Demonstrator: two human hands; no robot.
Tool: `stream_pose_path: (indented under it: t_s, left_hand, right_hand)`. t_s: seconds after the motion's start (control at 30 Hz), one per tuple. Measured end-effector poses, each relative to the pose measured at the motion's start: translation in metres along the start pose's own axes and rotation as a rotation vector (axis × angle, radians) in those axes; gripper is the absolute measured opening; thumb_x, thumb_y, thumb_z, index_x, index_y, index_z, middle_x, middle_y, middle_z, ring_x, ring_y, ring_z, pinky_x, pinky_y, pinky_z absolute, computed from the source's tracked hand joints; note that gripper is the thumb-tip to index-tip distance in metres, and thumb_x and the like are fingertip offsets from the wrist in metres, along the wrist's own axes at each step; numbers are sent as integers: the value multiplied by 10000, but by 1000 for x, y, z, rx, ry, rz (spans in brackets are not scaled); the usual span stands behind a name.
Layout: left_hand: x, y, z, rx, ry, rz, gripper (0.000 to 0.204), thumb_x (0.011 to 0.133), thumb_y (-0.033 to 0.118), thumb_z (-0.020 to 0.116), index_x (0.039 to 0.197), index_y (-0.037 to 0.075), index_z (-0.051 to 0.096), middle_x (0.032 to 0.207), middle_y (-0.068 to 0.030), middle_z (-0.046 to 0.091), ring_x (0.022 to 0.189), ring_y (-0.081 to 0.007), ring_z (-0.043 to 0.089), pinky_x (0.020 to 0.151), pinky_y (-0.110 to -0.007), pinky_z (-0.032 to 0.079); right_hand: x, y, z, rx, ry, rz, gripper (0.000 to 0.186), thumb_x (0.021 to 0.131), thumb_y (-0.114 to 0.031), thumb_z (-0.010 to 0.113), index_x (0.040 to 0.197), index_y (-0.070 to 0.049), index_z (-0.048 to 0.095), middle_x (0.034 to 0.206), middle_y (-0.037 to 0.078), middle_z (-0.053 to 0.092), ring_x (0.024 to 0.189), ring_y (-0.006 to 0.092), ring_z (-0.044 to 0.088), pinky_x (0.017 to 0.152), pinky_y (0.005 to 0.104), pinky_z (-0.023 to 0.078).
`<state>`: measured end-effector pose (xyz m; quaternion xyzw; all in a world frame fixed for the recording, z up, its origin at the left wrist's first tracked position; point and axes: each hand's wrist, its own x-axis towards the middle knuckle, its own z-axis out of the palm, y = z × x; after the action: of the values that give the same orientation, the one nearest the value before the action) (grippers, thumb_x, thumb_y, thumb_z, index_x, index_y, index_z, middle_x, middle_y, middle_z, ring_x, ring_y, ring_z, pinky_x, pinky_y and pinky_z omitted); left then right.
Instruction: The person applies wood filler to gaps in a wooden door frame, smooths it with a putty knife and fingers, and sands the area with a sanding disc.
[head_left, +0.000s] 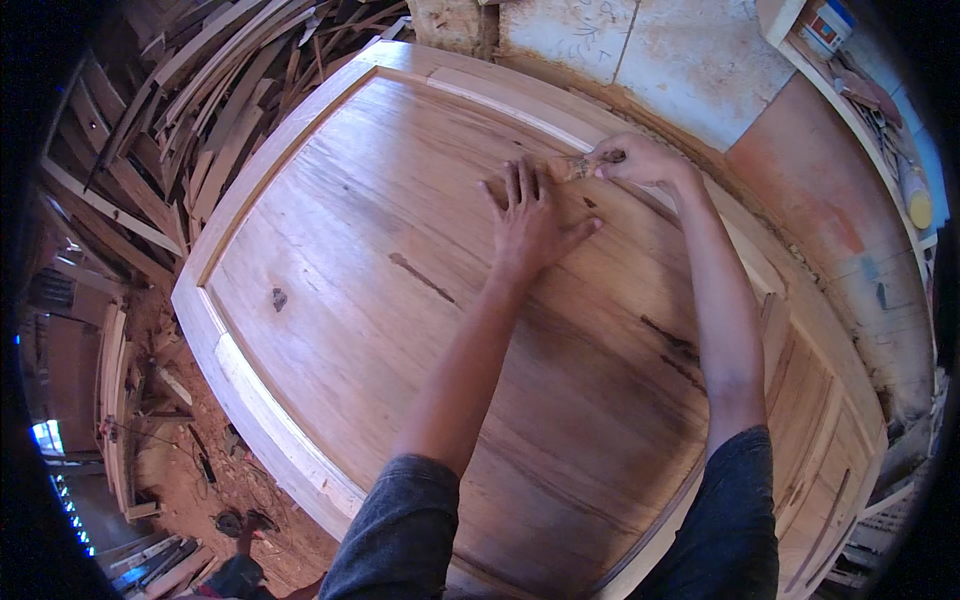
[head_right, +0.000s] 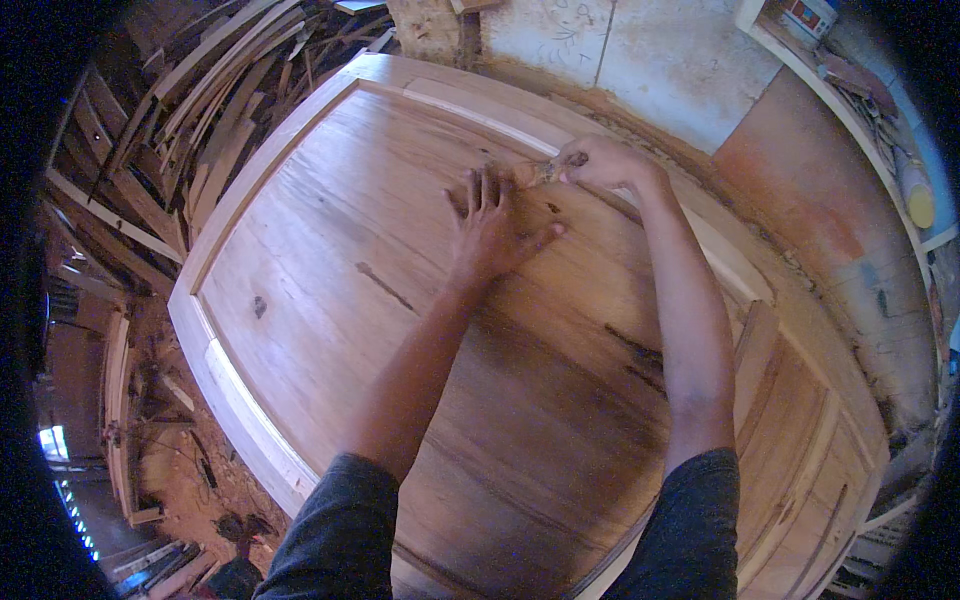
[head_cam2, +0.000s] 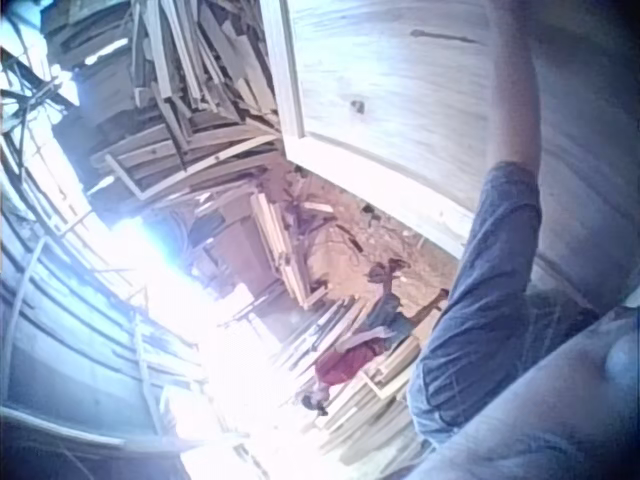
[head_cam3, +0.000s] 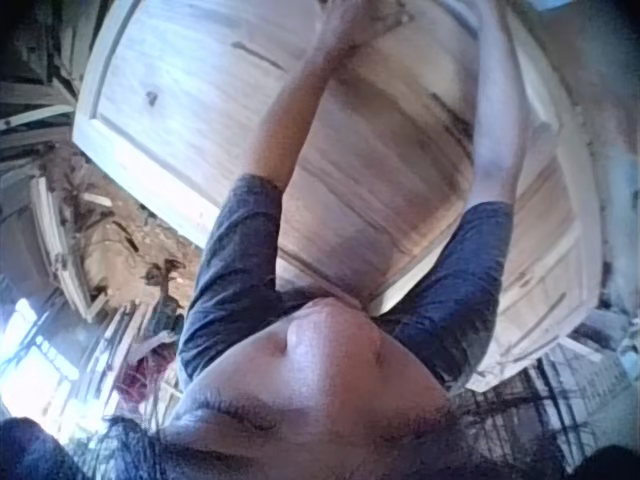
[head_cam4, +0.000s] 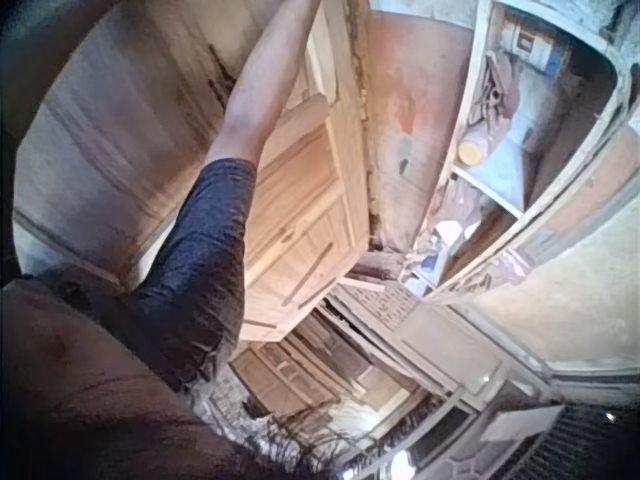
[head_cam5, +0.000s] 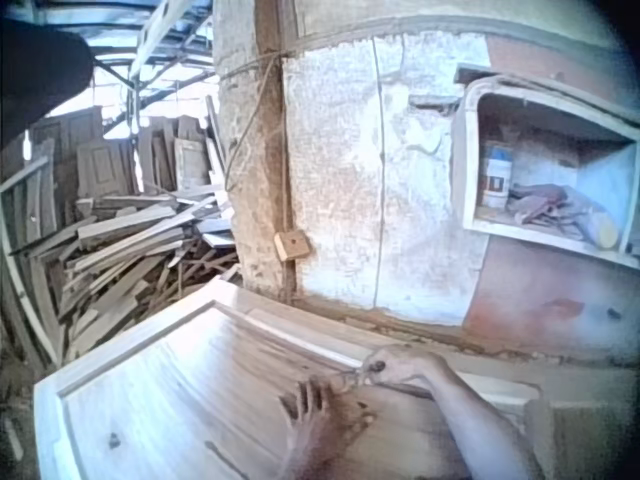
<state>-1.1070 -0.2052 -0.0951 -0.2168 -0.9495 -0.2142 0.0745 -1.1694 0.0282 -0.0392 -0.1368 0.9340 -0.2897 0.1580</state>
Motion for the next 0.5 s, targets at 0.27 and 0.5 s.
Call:
stream_pose_path:
  t_s: [0.27, 0.5]
  left_hand:
    - [1, 2, 1, -16, 1, -8, 1236, 739, 837, 558, 1513, -76, 248, 1563, -318, 246, 1500, -432, 132, 1164, -665, 22]
    - [1, 2, 1, -13, 8, -4, 1216, 752, 833, 527, 1492, -100, 286, 1572, -285, 264, 1511, -394, 128, 1164, -667, 16]
  right_hand:
    - [2, 16, 9, 39, 78, -50, 340, 867, -257, 727, 1150, -70, 705, 1066, 123, 724, 1003, 235, 655, 909, 360, 494]
    - [2, 6, 8, 5, 34, 9, 363, 881, -245, 737, 1194, -67, 694, 1125, 116, 715, 1066, 219, 628, 957, 355, 466]
